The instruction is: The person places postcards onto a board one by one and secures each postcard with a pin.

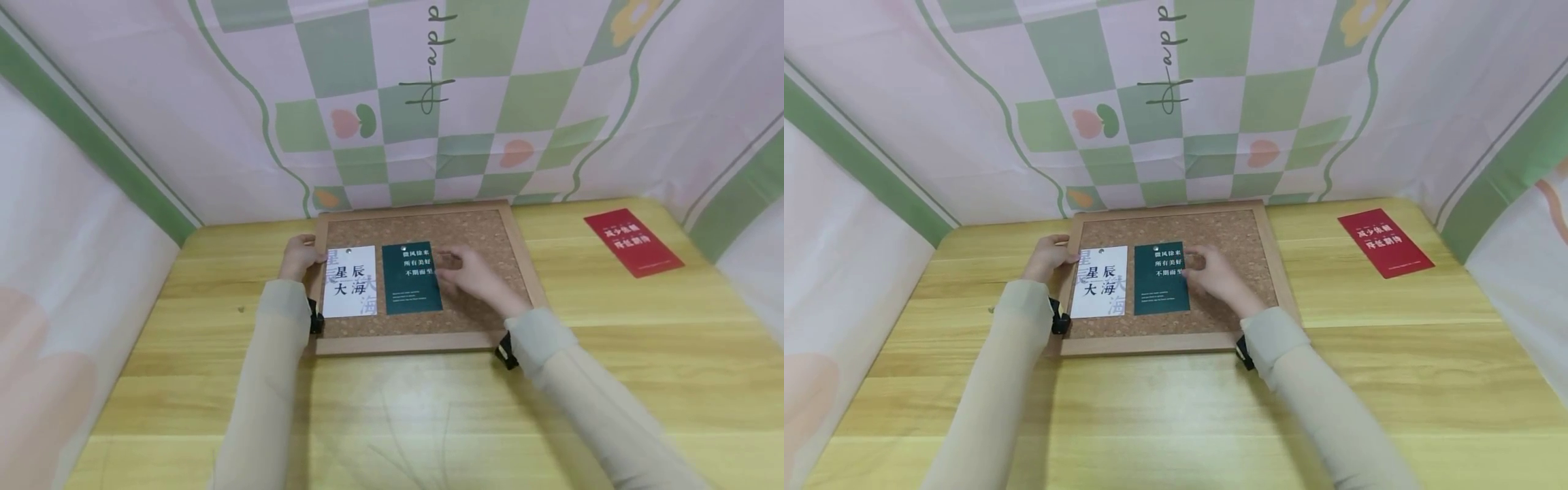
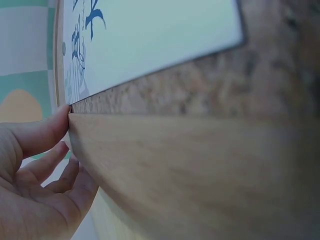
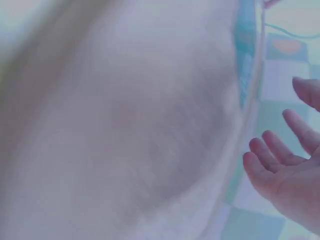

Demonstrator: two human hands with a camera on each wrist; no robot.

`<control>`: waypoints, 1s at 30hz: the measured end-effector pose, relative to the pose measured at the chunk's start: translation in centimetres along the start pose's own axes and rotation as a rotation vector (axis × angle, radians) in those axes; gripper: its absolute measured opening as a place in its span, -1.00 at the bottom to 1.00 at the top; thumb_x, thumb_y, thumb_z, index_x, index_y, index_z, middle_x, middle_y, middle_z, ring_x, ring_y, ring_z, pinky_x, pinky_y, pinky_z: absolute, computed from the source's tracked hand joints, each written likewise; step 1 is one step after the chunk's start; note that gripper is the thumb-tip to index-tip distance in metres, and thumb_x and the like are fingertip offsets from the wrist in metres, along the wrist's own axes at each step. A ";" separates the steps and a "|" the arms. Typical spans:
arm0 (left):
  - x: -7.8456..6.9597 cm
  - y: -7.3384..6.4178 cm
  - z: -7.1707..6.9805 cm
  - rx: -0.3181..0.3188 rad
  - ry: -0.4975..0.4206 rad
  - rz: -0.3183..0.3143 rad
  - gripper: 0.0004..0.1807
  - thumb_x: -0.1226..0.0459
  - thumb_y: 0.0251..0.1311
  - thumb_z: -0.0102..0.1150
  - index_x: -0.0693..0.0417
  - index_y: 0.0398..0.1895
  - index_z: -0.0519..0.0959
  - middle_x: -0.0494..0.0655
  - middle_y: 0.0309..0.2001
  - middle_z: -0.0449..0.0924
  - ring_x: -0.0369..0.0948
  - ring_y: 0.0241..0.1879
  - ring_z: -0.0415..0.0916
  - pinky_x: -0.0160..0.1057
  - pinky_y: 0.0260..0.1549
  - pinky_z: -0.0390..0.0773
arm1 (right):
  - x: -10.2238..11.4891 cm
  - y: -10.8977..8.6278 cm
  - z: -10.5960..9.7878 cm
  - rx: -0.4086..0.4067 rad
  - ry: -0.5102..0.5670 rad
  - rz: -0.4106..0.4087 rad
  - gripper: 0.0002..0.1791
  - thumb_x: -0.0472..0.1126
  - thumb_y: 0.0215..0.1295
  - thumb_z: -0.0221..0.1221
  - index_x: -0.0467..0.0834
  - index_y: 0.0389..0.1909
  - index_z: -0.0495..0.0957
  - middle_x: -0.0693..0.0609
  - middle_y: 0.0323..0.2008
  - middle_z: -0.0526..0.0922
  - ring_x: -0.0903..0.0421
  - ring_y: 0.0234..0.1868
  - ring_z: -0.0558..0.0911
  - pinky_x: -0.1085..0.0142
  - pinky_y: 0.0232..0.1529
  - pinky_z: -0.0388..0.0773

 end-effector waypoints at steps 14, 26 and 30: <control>0.1 -0.1 -0.2 -0.001 0.020 -0.019 -0.30 0.45 0.19 0.13 0.19 0.42 0.17 0.18 0.40 0.24 0.04 0.37 0.24 -0.06 0.40 0.24 | -1.9 -1.5 -9.3 -0.040 -0.064 0.144 -0.34 -0.12 0.40 0.02 -0.34 0.40 0.11 -0.43 0.38 0.14 -0.34 0.37 0.19 -0.16 0.35 0.24; 0.3 0.0 -0.1 0.009 0.004 -0.033 -0.30 0.45 0.20 0.12 0.17 0.43 0.17 0.18 0.40 0.24 0.04 0.36 0.25 -0.05 0.38 0.27 | -8.2 -4.5 -17.5 -0.350 -0.058 0.260 -0.29 0.09 0.41 -0.05 -0.36 0.36 0.19 -0.36 0.23 0.41 -0.16 0.12 0.47 -0.03 0.14 0.43; 0.2 -0.1 0.0 0.011 -0.007 -0.041 -0.30 0.46 0.21 0.09 0.17 0.44 0.15 0.19 0.40 0.24 0.05 0.36 0.25 -0.04 0.37 0.29 | -10.5 -6.2 -19.5 -0.468 -0.057 0.316 -0.29 0.16 0.37 -0.04 -0.30 0.31 0.30 0.25 -0.17 0.60 0.22 -0.10 0.50 0.29 -0.01 0.45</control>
Point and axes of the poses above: each hand's wrist, its own y-axis towards the middle knuckle, its own z-axis out of the palm, x = y × z, the point moved 7 cm from there along y, towards the middle knuckle
